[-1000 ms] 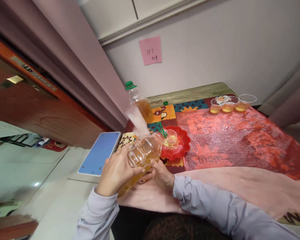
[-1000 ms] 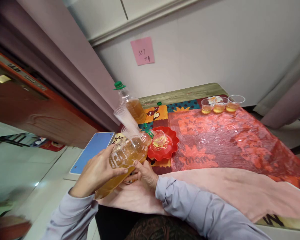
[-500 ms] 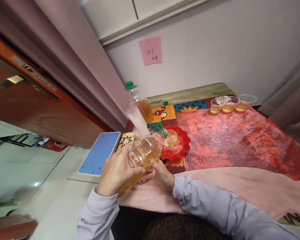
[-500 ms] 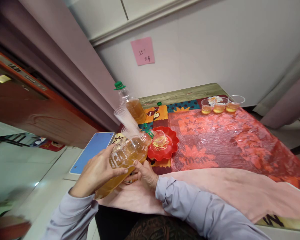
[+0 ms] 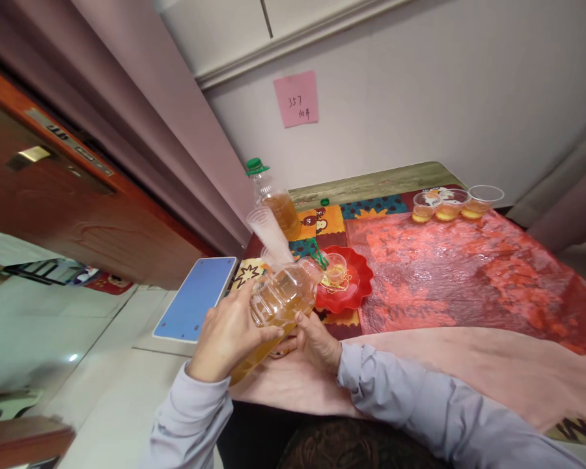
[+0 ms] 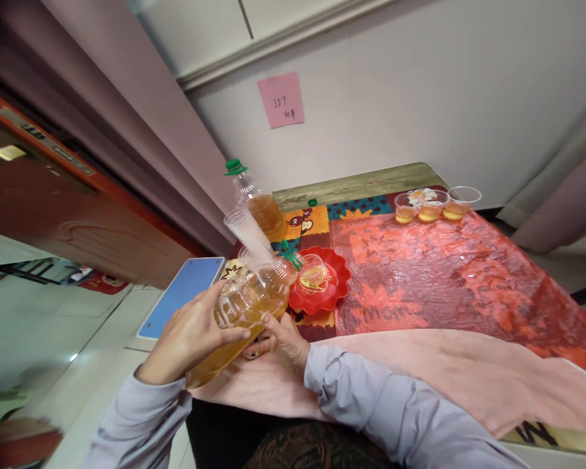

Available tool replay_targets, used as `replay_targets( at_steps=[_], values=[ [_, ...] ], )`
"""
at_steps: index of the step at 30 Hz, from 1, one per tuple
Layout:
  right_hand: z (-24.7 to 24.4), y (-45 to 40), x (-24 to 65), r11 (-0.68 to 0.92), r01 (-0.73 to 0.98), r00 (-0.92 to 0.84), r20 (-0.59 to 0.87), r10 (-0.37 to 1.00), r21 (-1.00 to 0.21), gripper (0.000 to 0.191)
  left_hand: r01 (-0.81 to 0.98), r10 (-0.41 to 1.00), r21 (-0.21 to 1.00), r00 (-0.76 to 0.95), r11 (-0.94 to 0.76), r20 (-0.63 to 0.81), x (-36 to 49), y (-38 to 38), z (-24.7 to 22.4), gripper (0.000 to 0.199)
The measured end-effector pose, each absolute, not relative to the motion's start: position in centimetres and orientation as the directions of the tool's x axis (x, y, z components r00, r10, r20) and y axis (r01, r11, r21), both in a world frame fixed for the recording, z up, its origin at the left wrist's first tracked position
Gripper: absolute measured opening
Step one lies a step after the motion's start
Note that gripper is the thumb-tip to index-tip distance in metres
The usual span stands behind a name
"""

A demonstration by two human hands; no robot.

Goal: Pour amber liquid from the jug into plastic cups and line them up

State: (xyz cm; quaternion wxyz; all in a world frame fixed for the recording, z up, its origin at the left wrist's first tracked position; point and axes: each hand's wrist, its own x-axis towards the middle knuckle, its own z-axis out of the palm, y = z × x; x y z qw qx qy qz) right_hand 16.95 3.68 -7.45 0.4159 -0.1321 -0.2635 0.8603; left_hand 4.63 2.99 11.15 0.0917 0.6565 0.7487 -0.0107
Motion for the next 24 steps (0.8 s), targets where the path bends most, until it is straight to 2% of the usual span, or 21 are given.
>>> replay_targets(
  at_steps=[9, 24],
  values=[
    [-7.47, 3.68, 17.0, -0.533, -0.644, -0.63, -0.016, 0.777, -0.548, 0.075, 0.982, 0.974, 0.114, -0.127, 0.15, -0.188, 4.72, 2.99, 11.4, 0.092],
    [-7.45, 3.71, 16.95, -0.533, -0.649, -0.623, -0.021, 0.782, -0.543, 0.077, 0.982, 0.978, 0.116, -0.129, 0.149, -0.163, 4.38, 3.11, 10.93, 0.09]
  ],
)
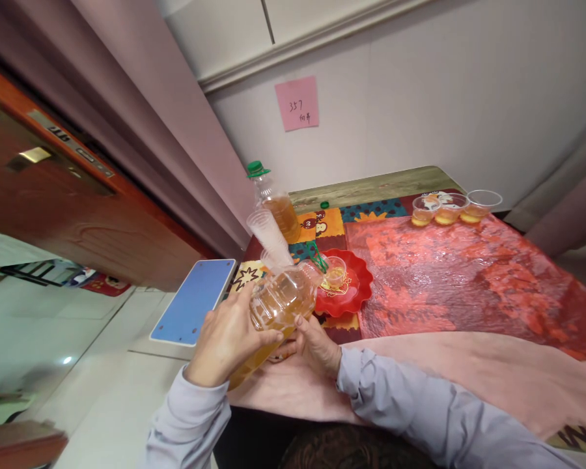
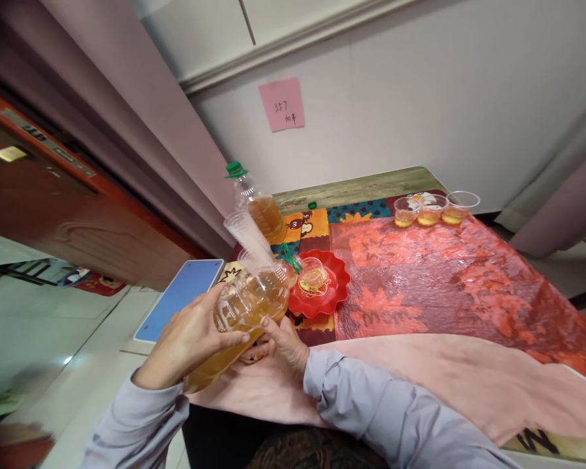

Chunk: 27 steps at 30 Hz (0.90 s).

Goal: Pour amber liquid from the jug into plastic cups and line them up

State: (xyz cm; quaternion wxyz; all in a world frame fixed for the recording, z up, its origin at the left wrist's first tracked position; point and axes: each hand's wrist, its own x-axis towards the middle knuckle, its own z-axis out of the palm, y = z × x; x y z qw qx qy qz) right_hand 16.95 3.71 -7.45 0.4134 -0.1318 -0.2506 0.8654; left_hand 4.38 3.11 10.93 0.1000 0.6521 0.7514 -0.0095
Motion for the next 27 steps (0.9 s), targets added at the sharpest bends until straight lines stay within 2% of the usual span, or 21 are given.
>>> replay_targets(
  at_steps=[27],
  values=[
    [-7.81, 3.79, 16.86, -0.511, -0.66, -0.613, 0.002, 0.79, -0.551, 0.073, 0.983, 0.977, 0.098, -0.135, 0.152, -0.165, 4.74, 3.24, 11.2, 0.092]
  ],
)
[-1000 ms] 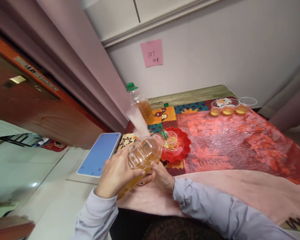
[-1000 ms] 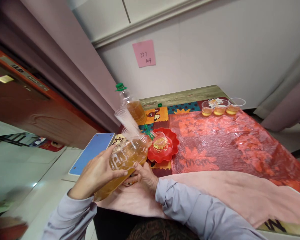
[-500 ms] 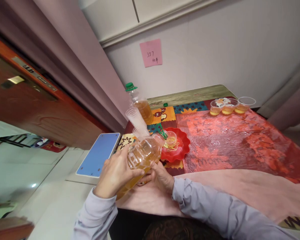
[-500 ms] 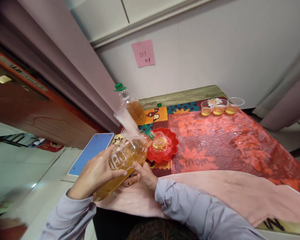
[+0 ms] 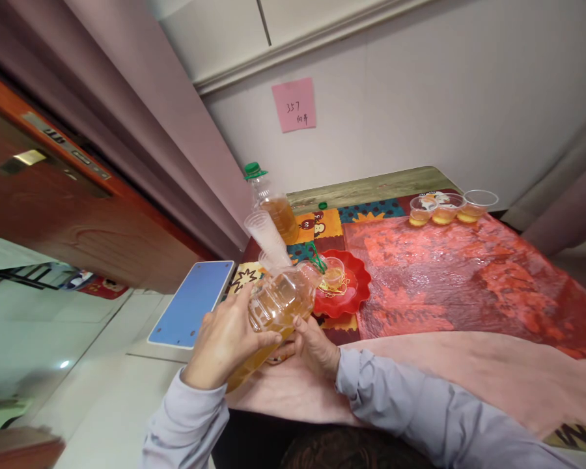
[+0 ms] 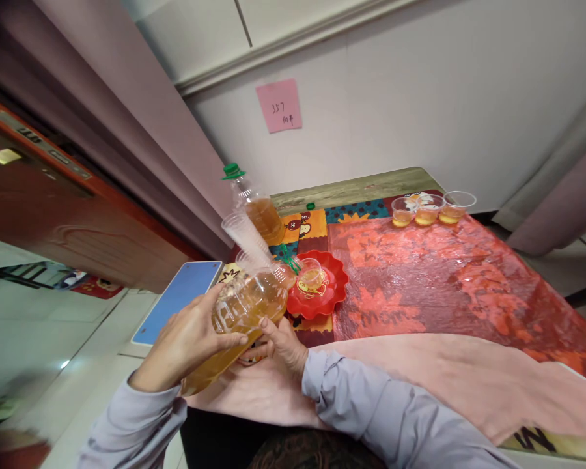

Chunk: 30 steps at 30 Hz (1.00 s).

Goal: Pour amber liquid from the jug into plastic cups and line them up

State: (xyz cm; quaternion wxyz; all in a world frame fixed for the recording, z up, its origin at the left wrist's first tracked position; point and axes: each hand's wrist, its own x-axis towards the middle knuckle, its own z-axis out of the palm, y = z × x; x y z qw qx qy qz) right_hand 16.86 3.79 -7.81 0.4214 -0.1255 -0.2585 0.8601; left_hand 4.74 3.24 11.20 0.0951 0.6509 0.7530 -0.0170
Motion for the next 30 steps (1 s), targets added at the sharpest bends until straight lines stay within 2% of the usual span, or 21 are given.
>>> replay_targets(
  at_steps=[11, 19, 26, 30],
  values=[
    [-7.5, 3.8, 16.9, -0.514, -0.657, -0.608, -0.014, 0.793, -0.552, 0.075, 0.986, 0.984, 0.094, -0.125, 0.137, -0.127, 4.1, 3.2, 10.5, 0.096],
    [-7.3, 3.7, 17.1, -0.512, -0.659, -0.616, 0.004, 0.788, -0.551, 0.07, 0.982, 0.982, 0.112, -0.138, 0.153, -0.13, 4.0, 3.3, 10.4, 0.098],
    [-8.0, 4.0, 16.8, -0.502, -0.652, -0.603, -0.013, 0.798, -0.568, 0.073, 0.989, 0.998, 0.135, -0.066, 0.066, -0.003, 2.9, 3.1, 8.9, 0.098],
    [-8.1, 4.1, 17.0, -0.453, -0.637, -0.565, -0.021, 0.825, -0.624, 0.076, 0.975, 0.993, 0.218, 0.008, -0.033, 0.115, 2.2, 2.5, 8.0, 0.092]
  ],
)
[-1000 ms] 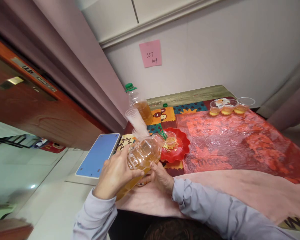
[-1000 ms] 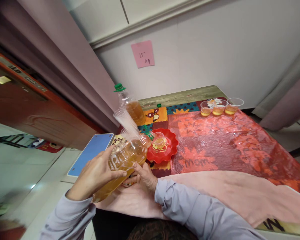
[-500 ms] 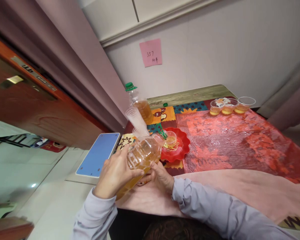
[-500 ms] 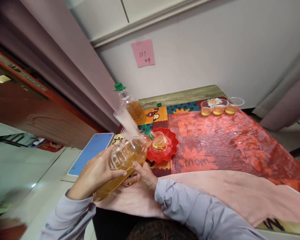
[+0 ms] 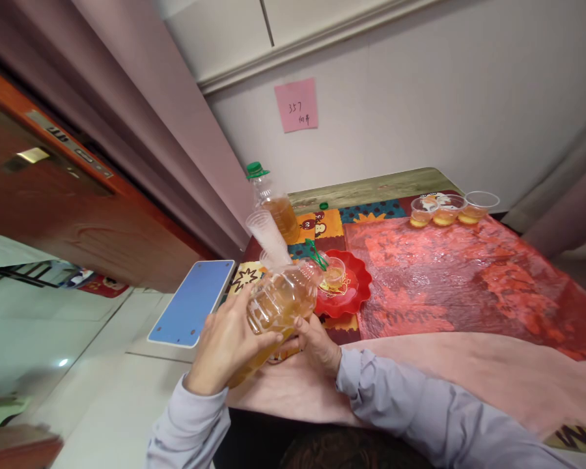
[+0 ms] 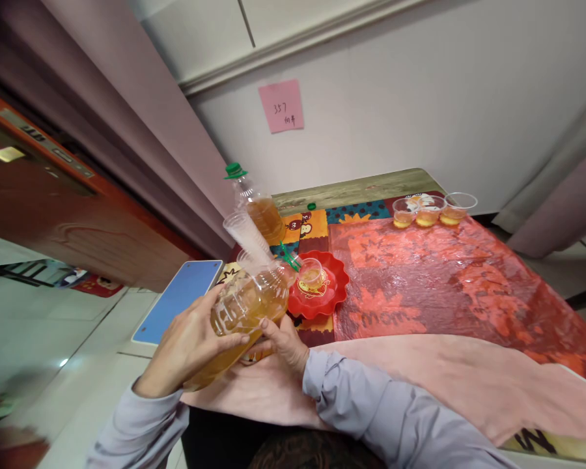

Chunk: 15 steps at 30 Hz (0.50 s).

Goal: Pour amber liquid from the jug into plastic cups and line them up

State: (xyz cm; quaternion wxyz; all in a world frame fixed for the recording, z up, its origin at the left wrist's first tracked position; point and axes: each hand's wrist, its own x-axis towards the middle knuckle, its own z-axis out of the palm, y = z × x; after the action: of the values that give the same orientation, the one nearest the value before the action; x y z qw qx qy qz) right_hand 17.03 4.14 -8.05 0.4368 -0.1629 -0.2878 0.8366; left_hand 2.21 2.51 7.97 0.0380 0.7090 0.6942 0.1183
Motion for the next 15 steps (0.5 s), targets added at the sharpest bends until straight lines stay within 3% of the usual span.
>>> replay_targets(
  at_steps=[5, 10, 15],
  values=[
    [-7.0, 4.4, 17.3, -0.245, -0.66, -0.49, 0.16, 0.857, -0.71, 0.082, 0.887, 0.948, 0.456, -0.086, -0.067, 0.307, 0.6, 1.2, 6.4, 0.092],
    [-8.0, 4.1, 16.8, 0.106, -0.503, -0.416, 0.348, 0.84, -0.858, 0.098, 0.52, 0.876, 0.849, -0.358, -0.1, 0.323, -1.1, 0.6, 3.0, 0.09],
    [-10.2, 4.1, 16.5, 0.37, -0.214, -0.324, 0.423, 0.846, -0.904, 0.079, 0.291, 0.803, 0.93, -0.485, -0.226, 0.347, -1.5, 1.3, -2.3, 0.09]
  ],
)
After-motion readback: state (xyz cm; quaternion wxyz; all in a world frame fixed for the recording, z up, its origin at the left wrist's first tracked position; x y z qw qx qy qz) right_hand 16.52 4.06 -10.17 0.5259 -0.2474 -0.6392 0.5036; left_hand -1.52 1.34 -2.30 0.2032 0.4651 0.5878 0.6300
